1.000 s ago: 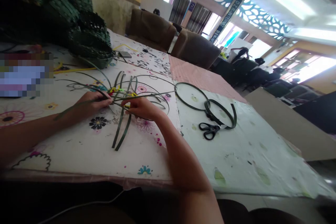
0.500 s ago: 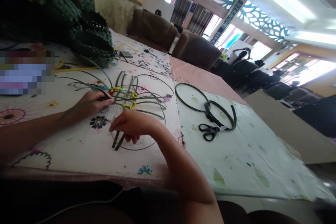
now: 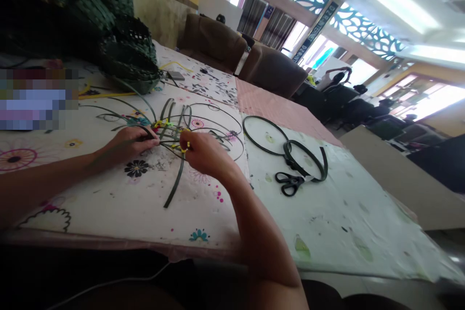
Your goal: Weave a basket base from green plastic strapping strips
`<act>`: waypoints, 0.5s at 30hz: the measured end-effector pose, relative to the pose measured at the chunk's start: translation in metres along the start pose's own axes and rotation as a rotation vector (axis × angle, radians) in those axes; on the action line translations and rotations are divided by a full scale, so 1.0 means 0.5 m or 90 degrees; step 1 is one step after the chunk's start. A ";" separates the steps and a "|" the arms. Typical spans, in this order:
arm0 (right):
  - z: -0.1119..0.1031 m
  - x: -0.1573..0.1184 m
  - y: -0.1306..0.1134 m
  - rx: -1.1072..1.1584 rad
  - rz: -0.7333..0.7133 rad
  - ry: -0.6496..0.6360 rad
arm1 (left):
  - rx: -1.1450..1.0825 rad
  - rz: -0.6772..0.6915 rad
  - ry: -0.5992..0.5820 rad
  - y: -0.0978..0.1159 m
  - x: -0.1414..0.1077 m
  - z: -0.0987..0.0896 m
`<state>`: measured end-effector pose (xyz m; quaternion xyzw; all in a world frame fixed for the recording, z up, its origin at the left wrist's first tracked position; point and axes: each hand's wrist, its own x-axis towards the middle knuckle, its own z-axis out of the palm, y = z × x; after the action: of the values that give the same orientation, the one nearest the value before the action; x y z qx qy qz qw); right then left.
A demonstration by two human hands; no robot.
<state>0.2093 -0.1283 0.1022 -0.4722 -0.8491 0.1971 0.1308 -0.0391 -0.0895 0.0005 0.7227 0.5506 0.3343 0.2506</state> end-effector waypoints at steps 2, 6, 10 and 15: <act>0.010 0.011 0.011 0.179 -0.012 0.015 | 0.013 -0.008 -0.004 0.006 -0.002 -0.002; 0.037 0.036 0.029 0.481 -0.082 -0.061 | 0.056 -0.012 0.006 0.011 -0.003 -0.003; 0.053 0.054 0.050 0.474 -0.145 -0.062 | 0.060 0.021 0.016 0.008 -0.002 -0.001; 0.075 0.068 0.064 0.089 -0.110 0.021 | 0.059 0.043 0.010 0.011 -0.004 -0.002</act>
<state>0.2003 -0.0922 0.0557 -0.3903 -0.8686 0.2362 0.1937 -0.0366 -0.0929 0.0049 0.7490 0.5429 0.3224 0.2008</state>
